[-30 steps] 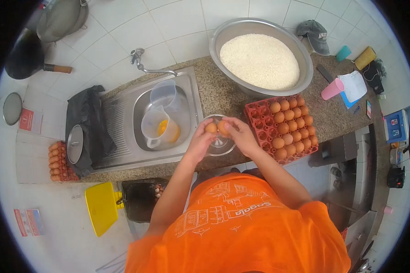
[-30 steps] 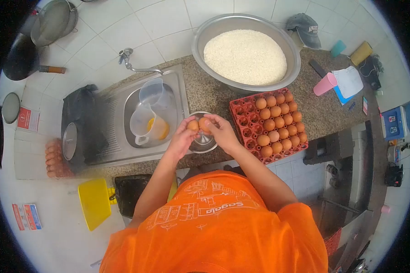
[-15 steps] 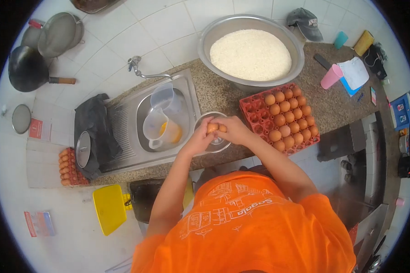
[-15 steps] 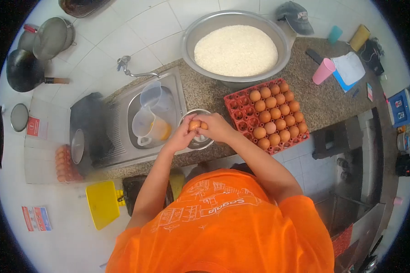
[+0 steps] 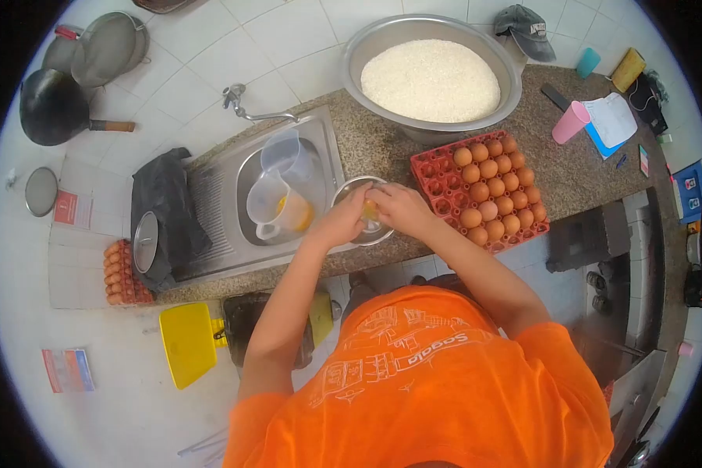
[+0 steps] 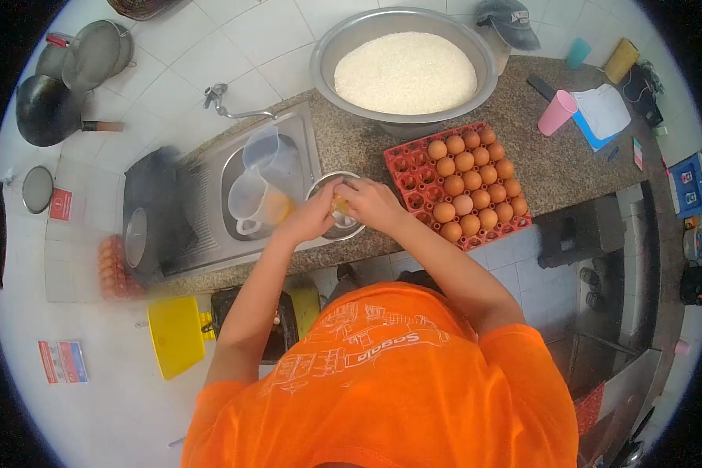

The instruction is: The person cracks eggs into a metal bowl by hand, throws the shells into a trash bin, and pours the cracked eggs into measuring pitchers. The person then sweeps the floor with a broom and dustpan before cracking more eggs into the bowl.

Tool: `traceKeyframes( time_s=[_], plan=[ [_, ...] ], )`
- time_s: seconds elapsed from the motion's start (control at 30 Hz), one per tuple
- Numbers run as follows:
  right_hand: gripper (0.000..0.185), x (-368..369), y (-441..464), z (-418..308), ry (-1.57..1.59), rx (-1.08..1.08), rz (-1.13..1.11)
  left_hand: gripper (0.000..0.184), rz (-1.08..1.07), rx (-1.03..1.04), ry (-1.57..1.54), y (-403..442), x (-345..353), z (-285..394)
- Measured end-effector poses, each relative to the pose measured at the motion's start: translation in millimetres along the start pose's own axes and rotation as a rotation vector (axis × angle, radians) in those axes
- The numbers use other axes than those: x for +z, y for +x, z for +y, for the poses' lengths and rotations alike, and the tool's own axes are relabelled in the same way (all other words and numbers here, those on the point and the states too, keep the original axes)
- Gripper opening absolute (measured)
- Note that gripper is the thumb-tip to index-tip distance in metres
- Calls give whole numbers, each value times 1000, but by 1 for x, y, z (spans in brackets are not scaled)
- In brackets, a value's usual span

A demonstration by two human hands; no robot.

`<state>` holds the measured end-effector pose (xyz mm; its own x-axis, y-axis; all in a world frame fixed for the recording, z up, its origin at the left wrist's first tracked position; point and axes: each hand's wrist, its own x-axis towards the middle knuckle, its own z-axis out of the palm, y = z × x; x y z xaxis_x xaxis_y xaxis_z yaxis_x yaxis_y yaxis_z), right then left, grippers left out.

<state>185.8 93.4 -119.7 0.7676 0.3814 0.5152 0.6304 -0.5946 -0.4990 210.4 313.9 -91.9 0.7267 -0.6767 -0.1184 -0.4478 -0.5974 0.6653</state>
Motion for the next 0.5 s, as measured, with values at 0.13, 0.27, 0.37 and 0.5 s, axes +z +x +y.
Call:
traceKeyframes(
  time_s=[0.13,0.27,0.37,0.5],
  plan=[
    [36,-4,-2,-14,109,134,55,81,132,107,18,-1,0,5],
    [37,-1,0,-20,207,281,144,82,224,100,-39,2,12,6],
    [35,-1,-3,-20,190,350,156,81,252,53,81,3,21,3],
    [36,14,-7,-16,376,506,136,78,453,108,-85,8,44,-4]
  ],
)
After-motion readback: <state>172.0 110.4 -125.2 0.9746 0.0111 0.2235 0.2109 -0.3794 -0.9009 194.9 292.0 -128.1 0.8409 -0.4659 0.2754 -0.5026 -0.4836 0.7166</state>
